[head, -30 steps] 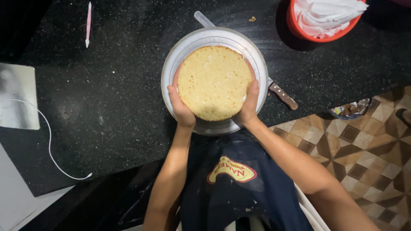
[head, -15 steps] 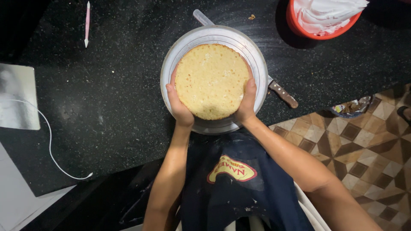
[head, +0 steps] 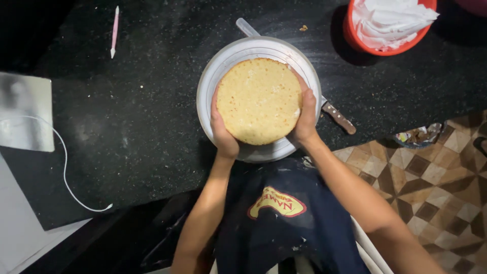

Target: The person stacks round sponge cake layers on a turntable, pressing each layer down by hand and spreading white cream between layers with a spatula. They then pour syrup from a squeeze bottle into a small bowl and scoop cream from a large bowl with the spatula.

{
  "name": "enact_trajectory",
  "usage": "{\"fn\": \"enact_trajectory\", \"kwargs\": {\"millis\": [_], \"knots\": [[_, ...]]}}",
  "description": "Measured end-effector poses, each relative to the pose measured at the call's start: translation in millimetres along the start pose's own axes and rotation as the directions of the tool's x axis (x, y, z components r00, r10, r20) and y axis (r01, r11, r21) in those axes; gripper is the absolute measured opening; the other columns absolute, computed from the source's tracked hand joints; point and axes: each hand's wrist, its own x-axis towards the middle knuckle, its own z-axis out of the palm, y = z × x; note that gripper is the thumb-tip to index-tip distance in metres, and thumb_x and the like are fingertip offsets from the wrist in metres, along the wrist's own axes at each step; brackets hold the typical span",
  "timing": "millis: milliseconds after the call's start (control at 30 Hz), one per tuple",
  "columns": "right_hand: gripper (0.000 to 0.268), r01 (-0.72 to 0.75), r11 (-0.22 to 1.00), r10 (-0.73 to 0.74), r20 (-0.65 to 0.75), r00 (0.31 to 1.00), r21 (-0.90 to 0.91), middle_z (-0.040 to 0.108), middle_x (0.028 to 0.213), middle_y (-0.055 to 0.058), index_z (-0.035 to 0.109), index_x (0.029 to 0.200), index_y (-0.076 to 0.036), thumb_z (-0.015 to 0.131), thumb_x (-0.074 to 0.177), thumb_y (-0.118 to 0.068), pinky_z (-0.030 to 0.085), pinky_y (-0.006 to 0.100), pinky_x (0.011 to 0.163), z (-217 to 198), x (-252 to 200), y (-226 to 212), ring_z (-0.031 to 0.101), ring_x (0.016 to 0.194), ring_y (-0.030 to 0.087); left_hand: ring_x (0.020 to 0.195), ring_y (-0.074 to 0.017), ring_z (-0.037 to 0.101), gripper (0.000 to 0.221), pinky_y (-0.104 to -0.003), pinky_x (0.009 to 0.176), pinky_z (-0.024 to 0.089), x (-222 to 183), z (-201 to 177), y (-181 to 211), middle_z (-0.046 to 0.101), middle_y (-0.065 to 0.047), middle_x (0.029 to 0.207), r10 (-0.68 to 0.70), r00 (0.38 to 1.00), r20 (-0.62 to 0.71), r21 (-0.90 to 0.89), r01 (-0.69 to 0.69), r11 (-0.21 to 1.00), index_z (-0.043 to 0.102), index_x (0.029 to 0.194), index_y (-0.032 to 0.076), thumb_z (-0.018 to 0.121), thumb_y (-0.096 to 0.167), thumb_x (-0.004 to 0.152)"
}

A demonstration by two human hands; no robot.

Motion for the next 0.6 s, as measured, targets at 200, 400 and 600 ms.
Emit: {"fn": "enact_trajectory", "kwargs": {"millis": [200, 400, 600], "knots": [[0.084, 0.051, 0.999, -0.051, 0.000, 0.999, -0.014, 0.042, 0.164, 0.020, 0.037, 0.158, 0.004, 0.034, 0.109, -0.064, 0.026, 0.042, 0.132, -18, 7, 4, 0.039, 0.154, 0.030, 0.154, -0.0302, 0.038, 0.069, -0.042, 0.131, 0.027, 5, 4, 23, 0.040, -0.019, 0.165, 0.009, 0.999, 0.047, 0.073, -0.012, 0.997, 0.030, 0.162, -0.004, 0.033, 0.043, 0.112], [0.079, -0.004, 0.996, 0.005, -0.011, 1.000, 0.094, 0.042, 0.164, 0.018, 0.037, 0.159, 0.002, 0.031, 0.110, -0.059, 0.025, 0.041, 0.132, -12, -1, -7, 0.037, 0.155, 0.028, 0.156, -0.0290, 0.036, 0.071, -0.041, 0.133, 0.024, 28, -10, 6, 0.038, -0.018, 0.166, 0.006, 0.994, 0.106, -0.088, 0.004, 0.996, 0.033, 0.159, -0.005, 0.021, 0.046, 0.112], [0.074, -0.061, 0.990, 0.063, -0.013, 0.998, 0.128, 0.046, 0.160, 0.015, 0.037, 0.159, 0.002, 0.031, 0.110, -0.055, 0.030, 0.038, 0.127, 3, -3, -6, 0.043, 0.148, 0.024, 0.151, -0.0329, 0.043, 0.070, -0.045, 0.131, 0.028, 30, 2, -2, 0.047, -0.022, 0.159, -0.017, 0.988, 0.156, -0.187, 0.046, 0.981, 0.040, 0.156, -0.007, 0.021, 0.045, 0.112]]}}
